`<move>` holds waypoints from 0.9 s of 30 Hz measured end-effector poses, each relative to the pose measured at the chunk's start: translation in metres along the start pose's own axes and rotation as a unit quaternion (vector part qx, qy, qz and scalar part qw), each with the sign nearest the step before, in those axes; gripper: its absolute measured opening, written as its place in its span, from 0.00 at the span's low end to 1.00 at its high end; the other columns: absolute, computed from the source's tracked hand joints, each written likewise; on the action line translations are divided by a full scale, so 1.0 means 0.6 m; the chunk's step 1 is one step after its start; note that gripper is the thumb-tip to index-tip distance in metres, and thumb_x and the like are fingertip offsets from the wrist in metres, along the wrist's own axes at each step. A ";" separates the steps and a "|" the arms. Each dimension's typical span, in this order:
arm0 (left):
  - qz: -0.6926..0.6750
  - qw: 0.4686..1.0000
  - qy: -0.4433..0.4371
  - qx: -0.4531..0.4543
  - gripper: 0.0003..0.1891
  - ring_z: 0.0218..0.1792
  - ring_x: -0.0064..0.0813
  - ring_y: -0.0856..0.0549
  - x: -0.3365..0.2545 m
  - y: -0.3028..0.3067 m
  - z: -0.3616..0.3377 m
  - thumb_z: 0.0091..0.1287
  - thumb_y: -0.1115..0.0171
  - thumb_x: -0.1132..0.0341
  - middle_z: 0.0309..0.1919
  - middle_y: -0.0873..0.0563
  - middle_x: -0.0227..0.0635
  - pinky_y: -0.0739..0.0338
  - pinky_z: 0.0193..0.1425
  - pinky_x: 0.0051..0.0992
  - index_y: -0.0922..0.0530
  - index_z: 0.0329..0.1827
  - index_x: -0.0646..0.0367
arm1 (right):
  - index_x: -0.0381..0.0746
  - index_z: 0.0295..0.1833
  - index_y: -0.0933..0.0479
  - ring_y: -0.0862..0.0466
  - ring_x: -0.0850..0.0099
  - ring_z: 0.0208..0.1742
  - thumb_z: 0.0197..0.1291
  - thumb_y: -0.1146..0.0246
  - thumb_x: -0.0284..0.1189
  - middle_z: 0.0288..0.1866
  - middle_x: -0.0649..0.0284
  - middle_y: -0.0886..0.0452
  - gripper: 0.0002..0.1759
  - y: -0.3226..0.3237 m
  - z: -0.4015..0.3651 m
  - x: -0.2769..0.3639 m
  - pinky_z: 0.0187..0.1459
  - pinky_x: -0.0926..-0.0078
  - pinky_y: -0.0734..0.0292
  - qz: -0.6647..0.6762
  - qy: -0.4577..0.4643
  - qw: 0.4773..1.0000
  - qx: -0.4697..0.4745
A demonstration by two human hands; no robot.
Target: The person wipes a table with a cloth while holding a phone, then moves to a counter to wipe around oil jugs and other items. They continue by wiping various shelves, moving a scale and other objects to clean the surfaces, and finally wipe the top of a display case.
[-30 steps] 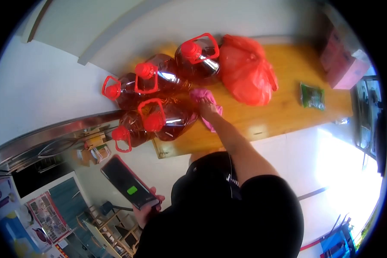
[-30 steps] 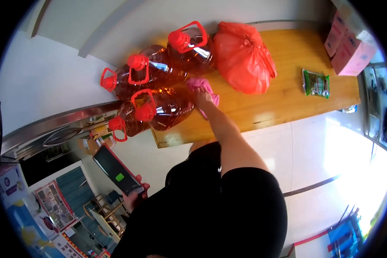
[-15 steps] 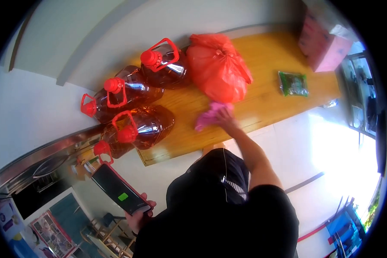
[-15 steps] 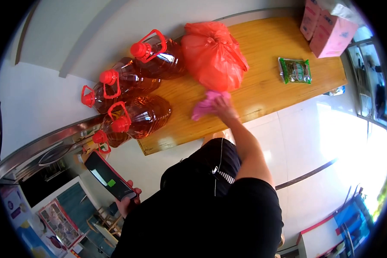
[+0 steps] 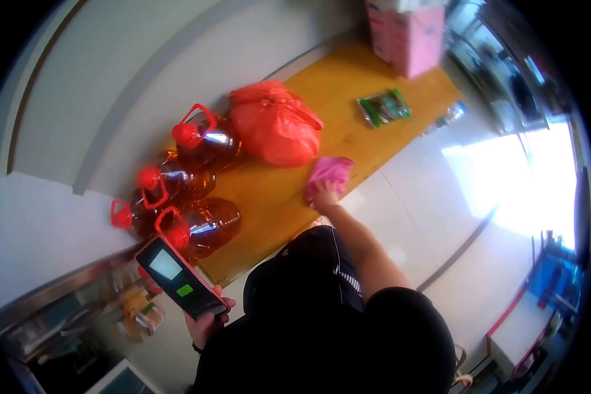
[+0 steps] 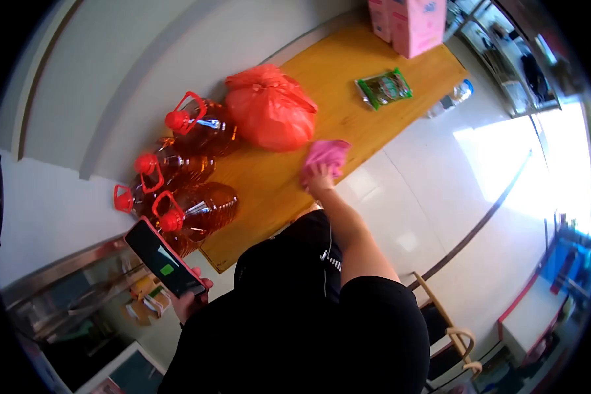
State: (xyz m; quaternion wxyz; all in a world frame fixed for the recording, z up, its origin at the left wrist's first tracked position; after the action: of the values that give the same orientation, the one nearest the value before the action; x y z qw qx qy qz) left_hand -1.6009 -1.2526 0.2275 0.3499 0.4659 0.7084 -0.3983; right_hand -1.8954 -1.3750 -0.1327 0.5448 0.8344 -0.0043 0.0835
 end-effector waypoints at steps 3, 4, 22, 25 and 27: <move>-0.010 0.998 0.005 0.054 0.35 0.32 0.40 0.17 -0.005 -0.008 0.025 0.46 0.34 0.66 0.43 0.21 0.48 0.24 0.25 0.22 0.41 0.58 0.61 | 0.61 0.57 0.31 0.55 0.49 0.69 0.50 0.44 0.44 0.68 0.64 0.48 0.24 -0.036 -0.036 0.066 0.61 0.35 0.55 -0.016 0.103 0.991 0.086; 0.003 0.998 0.008 0.068 0.35 0.32 0.39 0.17 -0.011 -0.018 0.032 0.46 0.34 0.65 0.44 0.22 0.47 0.24 0.26 0.22 0.40 0.57 0.61 | 0.60 0.58 0.32 0.55 0.51 0.69 0.53 0.46 0.42 0.69 0.64 0.49 0.23 -0.024 -0.058 0.065 0.63 0.41 0.56 0.083 0.093 0.988 0.091; -0.035 0.984 -0.079 -0.154 0.31 0.25 0.36 0.18 0.034 -0.367 0.132 0.45 0.34 0.66 0.40 0.20 0.48 0.26 0.21 0.22 0.36 0.52 0.68 | 0.56 0.62 0.37 0.46 0.45 0.65 0.53 0.48 0.33 0.66 0.54 0.45 0.27 0.225 0.377 -0.272 0.64 0.50 0.50 -0.018 0.110 0.994 -0.017; -0.060 0.972 -0.038 -0.224 0.30 0.25 0.36 0.18 0.030 -0.464 0.132 0.43 0.34 0.66 0.40 0.20 0.48 0.27 0.20 0.21 0.34 0.50 0.70 | 0.54 0.56 0.30 0.39 0.53 0.62 0.53 0.48 0.32 0.63 0.60 0.38 0.21 0.245 0.469 -0.265 0.61 0.52 0.45 0.012 0.212 0.972 -0.098; -0.050 0.962 0.027 -0.266 0.29 0.26 0.37 0.17 0.020 -0.519 0.134 0.42 0.33 0.66 0.38 0.19 0.48 0.27 0.19 0.21 0.32 0.47 0.71 | 0.50 0.51 0.27 0.32 0.62 0.58 0.53 0.48 0.32 0.56 0.62 0.30 0.18 0.281 0.518 -0.225 0.57 0.60 0.38 0.238 0.182 0.954 0.001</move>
State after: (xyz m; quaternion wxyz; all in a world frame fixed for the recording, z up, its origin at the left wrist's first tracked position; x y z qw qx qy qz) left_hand -1.8871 -1.3970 0.2562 0.4215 0.3306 0.8206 -0.1991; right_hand -2.0032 -1.7378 -0.1212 0.4999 0.7803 -0.1035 0.3613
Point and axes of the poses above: each hand's wrist, its own z-axis towards the middle knuckle, its own y-axis out of the back of the hand, x = y × z, the point moved 1 cm from there along z, towards the middle knuckle
